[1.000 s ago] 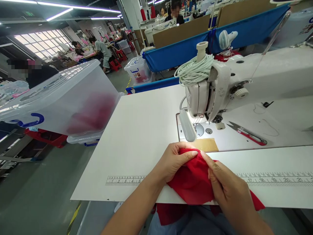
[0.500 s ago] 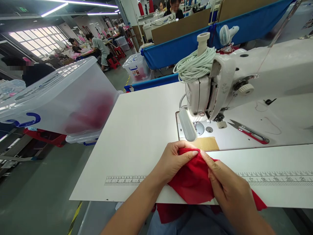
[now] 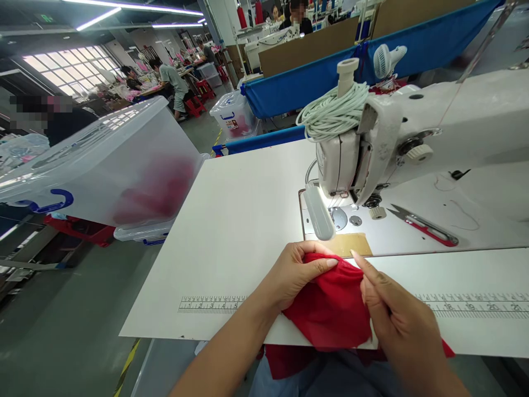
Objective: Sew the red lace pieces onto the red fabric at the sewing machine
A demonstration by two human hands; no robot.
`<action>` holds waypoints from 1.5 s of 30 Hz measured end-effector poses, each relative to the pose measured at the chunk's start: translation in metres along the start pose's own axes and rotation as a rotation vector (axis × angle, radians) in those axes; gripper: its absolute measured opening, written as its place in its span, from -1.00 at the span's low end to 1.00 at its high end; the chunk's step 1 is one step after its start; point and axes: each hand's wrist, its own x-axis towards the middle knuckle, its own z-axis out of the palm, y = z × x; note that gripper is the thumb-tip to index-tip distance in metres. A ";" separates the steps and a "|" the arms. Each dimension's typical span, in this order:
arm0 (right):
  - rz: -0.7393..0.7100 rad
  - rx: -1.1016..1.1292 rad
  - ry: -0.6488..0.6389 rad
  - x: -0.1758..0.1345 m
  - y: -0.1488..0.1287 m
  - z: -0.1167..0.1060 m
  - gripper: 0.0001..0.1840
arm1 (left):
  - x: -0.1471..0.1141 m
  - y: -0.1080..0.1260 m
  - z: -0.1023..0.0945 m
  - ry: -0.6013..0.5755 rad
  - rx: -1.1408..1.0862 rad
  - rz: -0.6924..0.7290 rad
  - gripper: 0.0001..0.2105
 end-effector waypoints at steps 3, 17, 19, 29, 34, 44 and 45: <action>-0.072 -0.010 -0.040 0.000 0.003 -0.001 -0.52 | 0.001 0.000 0.000 -0.003 -0.011 -0.005 -0.75; -0.067 -0.099 -0.109 -0.008 0.002 0.005 -0.41 | 0.000 -0.001 0.000 0.015 0.031 0.040 -0.83; -0.056 -0.079 -0.103 -0.007 0.001 0.005 -0.43 | 0.000 -0.001 -0.001 0.028 0.052 0.045 -0.84; -0.078 0.109 -0.037 -0.002 0.000 0.003 -0.47 | 0.000 -0.003 -0.001 -0.045 -0.053 0.021 -0.79; -0.055 0.136 -0.016 0.000 -0.003 0.002 -0.53 | -0.001 -0.003 -0.001 -0.062 -0.019 0.024 -0.78; 0.126 0.224 -0.020 0.001 -0.006 0.000 -0.72 | -0.004 0.000 0.002 -0.204 0.227 0.154 -0.80; 0.166 0.235 0.041 0.000 -0.006 0.000 -0.70 | -0.005 -0.003 0.001 -0.207 0.259 0.126 -0.78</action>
